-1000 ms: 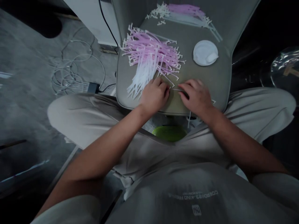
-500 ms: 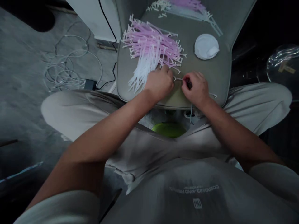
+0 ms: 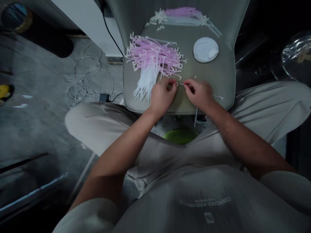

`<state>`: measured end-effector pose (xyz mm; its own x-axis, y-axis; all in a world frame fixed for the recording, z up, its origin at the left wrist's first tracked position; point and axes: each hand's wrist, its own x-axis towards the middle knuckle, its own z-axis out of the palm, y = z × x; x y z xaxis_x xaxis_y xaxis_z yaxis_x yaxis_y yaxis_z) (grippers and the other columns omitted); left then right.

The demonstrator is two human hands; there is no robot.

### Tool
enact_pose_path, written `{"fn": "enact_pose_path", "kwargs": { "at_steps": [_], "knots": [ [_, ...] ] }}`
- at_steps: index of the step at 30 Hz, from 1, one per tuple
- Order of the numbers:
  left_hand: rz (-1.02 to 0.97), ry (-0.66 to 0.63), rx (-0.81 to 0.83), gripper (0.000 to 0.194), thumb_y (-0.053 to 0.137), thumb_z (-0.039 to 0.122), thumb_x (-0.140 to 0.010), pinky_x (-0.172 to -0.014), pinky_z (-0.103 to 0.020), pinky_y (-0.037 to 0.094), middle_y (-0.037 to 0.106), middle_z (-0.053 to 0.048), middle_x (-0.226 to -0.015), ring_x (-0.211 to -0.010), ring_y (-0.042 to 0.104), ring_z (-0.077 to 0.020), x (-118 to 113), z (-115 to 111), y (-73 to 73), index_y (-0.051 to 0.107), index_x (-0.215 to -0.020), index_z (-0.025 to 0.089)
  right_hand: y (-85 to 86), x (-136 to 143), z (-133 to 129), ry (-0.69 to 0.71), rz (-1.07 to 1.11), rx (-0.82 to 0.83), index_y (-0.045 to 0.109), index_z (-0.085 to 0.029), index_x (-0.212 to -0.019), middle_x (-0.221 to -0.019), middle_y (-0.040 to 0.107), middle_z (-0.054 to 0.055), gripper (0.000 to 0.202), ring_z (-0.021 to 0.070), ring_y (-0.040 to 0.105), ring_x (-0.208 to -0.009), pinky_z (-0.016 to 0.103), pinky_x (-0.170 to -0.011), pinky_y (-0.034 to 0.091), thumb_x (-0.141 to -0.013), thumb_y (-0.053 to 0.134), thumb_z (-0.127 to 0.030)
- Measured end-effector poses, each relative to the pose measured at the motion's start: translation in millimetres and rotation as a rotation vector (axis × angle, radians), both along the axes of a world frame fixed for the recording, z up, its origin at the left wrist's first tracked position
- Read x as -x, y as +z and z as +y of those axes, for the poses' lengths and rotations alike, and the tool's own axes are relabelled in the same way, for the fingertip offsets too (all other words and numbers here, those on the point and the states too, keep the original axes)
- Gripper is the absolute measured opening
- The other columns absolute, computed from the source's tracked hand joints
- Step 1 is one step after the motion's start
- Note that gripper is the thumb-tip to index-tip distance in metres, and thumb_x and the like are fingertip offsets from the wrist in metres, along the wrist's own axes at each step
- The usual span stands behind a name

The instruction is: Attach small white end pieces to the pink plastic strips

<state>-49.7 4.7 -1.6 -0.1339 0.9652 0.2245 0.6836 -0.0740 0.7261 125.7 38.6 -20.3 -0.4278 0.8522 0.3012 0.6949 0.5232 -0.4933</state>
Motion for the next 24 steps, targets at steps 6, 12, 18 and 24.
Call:
{"fn": "enact_pose_path", "kwargs": {
  "at_steps": [6, 12, 18, 24],
  "knots": [
    [-0.135, -0.075, -0.004, 0.020, 0.060, 0.030, -0.090, -0.075, -0.028, 0.052, 0.072, -0.004, -0.095, -0.078, 0.065, -0.0140, -2, 3, -8.0, 0.071, -0.102, 0.018, 2.0, 1, 2, 0.043, -0.033, -0.014, 0.070, -0.019, -0.094, -0.089, 0.072, 0.007, 0.023, 0.0201, 0.064, -0.083, 0.032, -0.076, 0.043, -0.096, 0.051, -0.032],
    [-0.169, -0.122, 0.014, 0.021, 0.059, 0.034, -0.092, -0.077, -0.028, 0.054, 0.072, -0.003, -0.096, -0.085, 0.068, -0.0155, 2, 5, -11.6, 0.071, -0.103, 0.021, 2.8, -1, 1, 0.046, 0.052, 0.059, 0.068, -0.022, -0.102, -0.096, 0.071, 0.006, 0.027, 0.0206, 0.064, -0.090, 0.033, -0.081, 0.045, -0.099, 0.045, -0.035],
    [-0.196, -0.118, 0.025, 0.022, 0.057, 0.036, -0.094, -0.080, -0.028, 0.054, 0.073, -0.003, -0.093, -0.086, 0.068, -0.0151, 0, 1, -17.3, 0.070, -0.102, 0.020, 0.5, -1, 0, 0.045, 0.004, 0.071, 0.066, -0.021, -0.108, -0.098, 0.071, 0.008, 0.028, 0.0229, 0.064, -0.091, 0.037, -0.083, 0.045, -0.098, 0.044, -0.035],
    [-0.284, -0.056, 0.037, 0.029, 0.051, 0.047, -0.096, -0.078, -0.028, 0.054, 0.070, -0.003, -0.094, -0.086, 0.068, -0.0146, 0, 1, -30.7, 0.065, -0.104, 0.022, 7.9, 3, 2, -0.021, -0.083, 0.117, 0.067, -0.021, -0.101, -0.092, 0.072, 0.007, 0.027, 0.0228, 0.065, -0.087, 0.036, -0.081, 0.046, -0.098, 0.045, -0.037]
  ]
}}
